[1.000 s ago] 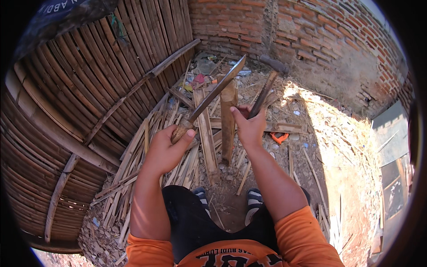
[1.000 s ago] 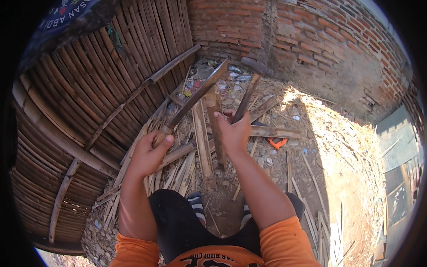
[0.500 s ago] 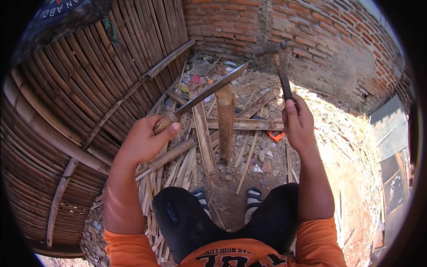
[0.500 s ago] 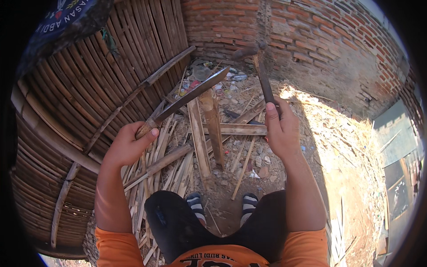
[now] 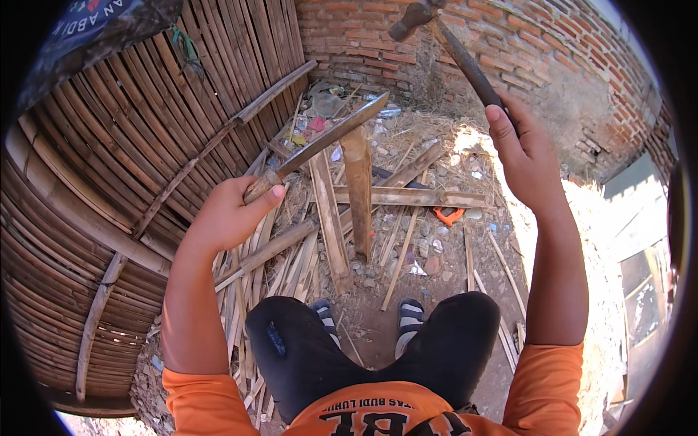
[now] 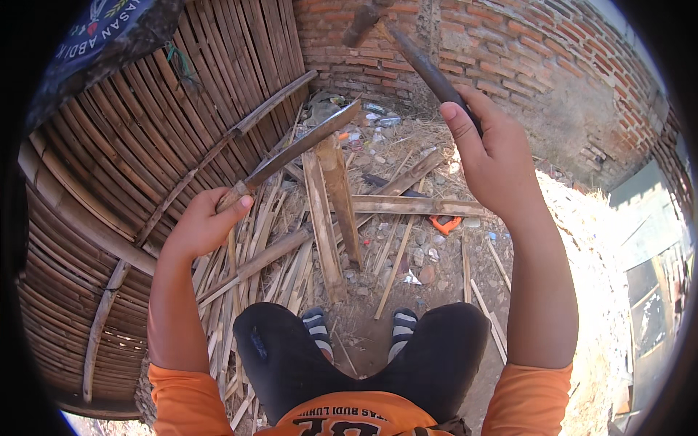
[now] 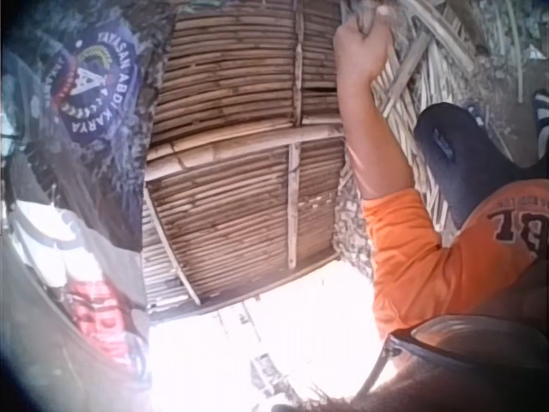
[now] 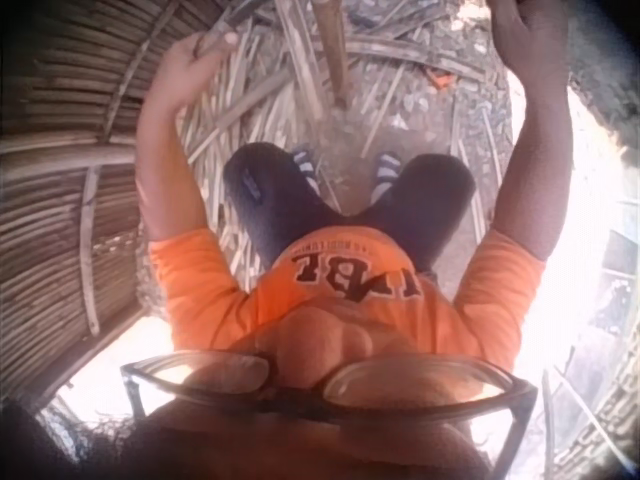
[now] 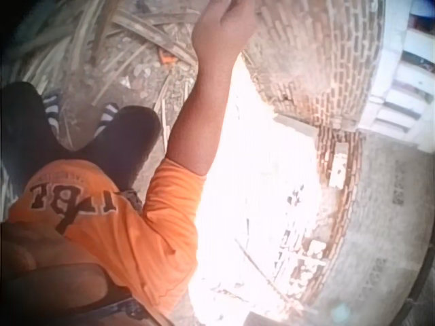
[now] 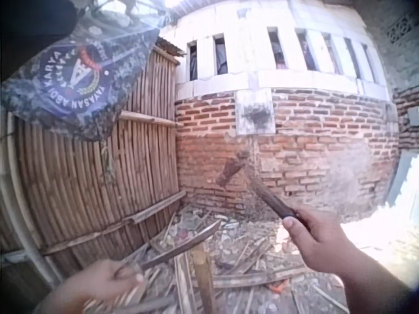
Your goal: The person splits pieces of bamboo using a knife and a hammer while sitting outdoors, handling one bamboo segment at a time.
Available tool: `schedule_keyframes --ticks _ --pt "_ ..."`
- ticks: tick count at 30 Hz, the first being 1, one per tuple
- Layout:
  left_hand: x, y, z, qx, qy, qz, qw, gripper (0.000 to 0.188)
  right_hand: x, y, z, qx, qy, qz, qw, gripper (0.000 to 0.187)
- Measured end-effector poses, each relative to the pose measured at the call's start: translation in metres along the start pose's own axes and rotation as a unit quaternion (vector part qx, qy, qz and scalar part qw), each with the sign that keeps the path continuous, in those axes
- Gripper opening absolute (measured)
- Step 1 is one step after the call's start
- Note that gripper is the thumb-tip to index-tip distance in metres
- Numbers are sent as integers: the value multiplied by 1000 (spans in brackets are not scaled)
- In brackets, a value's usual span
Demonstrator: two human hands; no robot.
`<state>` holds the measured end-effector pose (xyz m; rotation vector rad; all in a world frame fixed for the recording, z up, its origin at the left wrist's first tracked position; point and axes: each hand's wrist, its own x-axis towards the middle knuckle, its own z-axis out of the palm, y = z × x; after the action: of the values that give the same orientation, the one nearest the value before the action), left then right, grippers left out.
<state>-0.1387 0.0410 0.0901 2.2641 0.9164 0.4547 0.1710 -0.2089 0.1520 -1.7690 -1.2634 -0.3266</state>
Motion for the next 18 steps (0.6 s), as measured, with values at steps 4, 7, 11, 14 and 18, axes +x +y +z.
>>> schedule_keyframes --ticks 4,7,11,14,18 --pt "-2 6 1 10 -10 -6 1000 53 -3 7 12 -59 -93 12 994 40" --pt "-5 21 -2 34 -7 -27 999 57 -1 1 13 -98 -123 14 987 40" --pt "-6 22 -1 41 -15 -33 999 60 6 -7 6 -53 -30 -10 998 40" --pt "-7 21 0 38 -10 -20 999 60 5 -9 9 -56 -53 6 997 40" --pt "-8 24 1 58 -9 -29 998 59 2 -3 5 -106 -125 20 986 39"
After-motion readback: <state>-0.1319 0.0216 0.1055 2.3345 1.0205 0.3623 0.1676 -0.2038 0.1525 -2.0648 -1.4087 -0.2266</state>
